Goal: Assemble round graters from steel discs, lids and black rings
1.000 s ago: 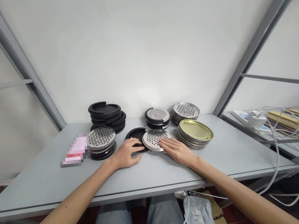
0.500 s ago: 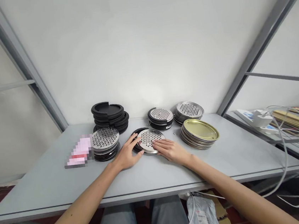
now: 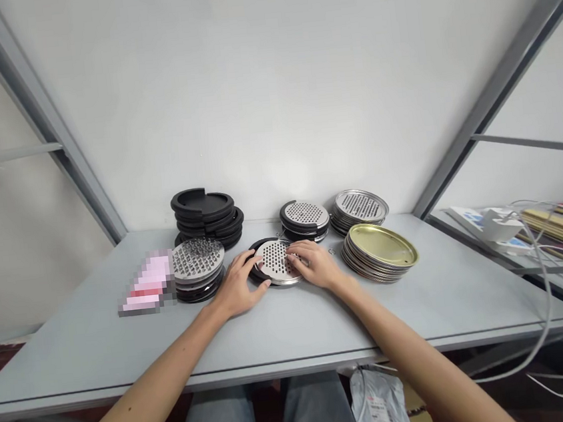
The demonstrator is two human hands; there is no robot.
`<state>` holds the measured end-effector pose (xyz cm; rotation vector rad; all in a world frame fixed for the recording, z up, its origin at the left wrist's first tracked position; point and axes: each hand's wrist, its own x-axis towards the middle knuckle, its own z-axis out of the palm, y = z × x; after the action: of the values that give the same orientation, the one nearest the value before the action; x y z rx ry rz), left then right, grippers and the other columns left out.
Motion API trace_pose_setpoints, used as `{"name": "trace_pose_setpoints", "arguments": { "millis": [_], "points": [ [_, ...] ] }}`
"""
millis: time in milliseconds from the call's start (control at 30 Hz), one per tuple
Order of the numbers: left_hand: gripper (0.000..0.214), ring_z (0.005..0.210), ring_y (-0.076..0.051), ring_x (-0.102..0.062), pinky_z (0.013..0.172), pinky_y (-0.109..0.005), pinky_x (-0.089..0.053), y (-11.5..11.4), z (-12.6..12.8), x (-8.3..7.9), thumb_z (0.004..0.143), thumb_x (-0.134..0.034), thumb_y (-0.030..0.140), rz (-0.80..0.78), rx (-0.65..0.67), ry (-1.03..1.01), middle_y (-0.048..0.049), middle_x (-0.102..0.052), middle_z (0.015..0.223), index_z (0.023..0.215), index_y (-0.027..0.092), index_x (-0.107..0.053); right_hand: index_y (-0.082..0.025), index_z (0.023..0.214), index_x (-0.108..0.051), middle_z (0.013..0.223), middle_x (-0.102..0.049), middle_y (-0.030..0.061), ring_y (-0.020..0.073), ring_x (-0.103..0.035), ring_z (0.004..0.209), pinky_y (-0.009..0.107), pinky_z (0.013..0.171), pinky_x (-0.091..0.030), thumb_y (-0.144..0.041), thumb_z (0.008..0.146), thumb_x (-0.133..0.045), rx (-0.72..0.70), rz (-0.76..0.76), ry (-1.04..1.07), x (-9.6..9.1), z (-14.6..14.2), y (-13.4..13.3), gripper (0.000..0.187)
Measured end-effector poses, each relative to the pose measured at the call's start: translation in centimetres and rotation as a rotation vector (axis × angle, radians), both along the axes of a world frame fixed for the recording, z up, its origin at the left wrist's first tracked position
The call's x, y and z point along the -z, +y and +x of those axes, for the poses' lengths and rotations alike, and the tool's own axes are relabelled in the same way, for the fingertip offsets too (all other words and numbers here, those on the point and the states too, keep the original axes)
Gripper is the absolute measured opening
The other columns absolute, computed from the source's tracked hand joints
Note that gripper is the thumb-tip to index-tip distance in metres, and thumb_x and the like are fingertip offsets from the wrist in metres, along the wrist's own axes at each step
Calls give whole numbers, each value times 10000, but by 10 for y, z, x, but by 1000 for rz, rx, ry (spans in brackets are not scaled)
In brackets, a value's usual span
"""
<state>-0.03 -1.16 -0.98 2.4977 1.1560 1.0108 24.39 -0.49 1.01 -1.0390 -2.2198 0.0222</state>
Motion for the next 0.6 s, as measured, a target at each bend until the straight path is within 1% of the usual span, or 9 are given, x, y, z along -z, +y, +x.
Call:
{"name": "trace_pose_setpoints", "arguments": {
  "millis": [67,167,233,300,367,467,500,600],
  "points": [
    [516,1316,-317,-374,1093,-485,-323,0,0,1,807,-605,340,-33,-16,16,-159,-405,1400,1275,159,-486,-190,1032,-657,1054,-684,94,221,-598,1034,408,923,-474,-304,924,-439,36,-1,57,4,1,2,269],
    [562,1332,-333,-357,1088,-494,-328,0,0,2,815,-599,366,-86,-8,34,-160,-348,1450,1320,170,-452,-192,1018,-662,1092,-672,95,224,-585,1074,415,961,-449,-329,918,-455,52,-38,103,10,7,1,268],
    [575,1332,-336,-358,1082,-493,-336,-1,-1,1,811,-605,360,-96,-4,27,-157,-334,1461,1331,176,-444,-190,1025,-665,1162,-644,111,238,-571,1120,436,985,-429,-362,902,-485,59,-93,107,13,13,0,278],
    [586,1323,-334,-370,1077,-493,-343,-3,-2,-1,799,-619,343,-90,-3,20,-154,-336,1460,1334,183,-443,-186,1073,-653,1253,-592,133,258,-547,1174,458,1003,-412,-398,876,-523,49,-172,97,14,21,0,317],
    [605,1312,-331,-382,1073,-493,-346,-5,-3,-3,780,-643,329,-76,12,28,-146,-345,1455,1335,194,-446,-180,1145,-625,1330,-529,157,284,-512,1222,476,1024,-391,-439,820,-597,29,-246,84,14,28,1,417],
    [596,1299,-323,-393,1068,-495,-349,-7,-4,-4,769,-664,327,-56,49,52,-123,-370,1443,1323,225,-468,-181,1227,-583,1403,-450,179,323,-459,1271,497,1051,-358,-486,674,-736,1,-320,73,14,35,4,651],
    [586,1301,-319,-391,1069,-494,-348,-7,-4,-4,773,-664,329,-54,52,53,-117,-376,1440,1318,234,-474,-184,1241,-576,1417,-433,180,330,-448,1280,499,1057,-352,-492,637,-762,-5,-335,75,14,37,4,703],
    [614,1334,-313,-352,1084,-488,-329,-4,-4,-2,787,-659,349,-76,35,44,-114,-343,1467,1348,237,-437,-197,1254,-569,1435,-412,171,330,-432,1293,500,1069,-341,-499,612,-777,-18,-358,91,15,36,4,740]
  ]
}}
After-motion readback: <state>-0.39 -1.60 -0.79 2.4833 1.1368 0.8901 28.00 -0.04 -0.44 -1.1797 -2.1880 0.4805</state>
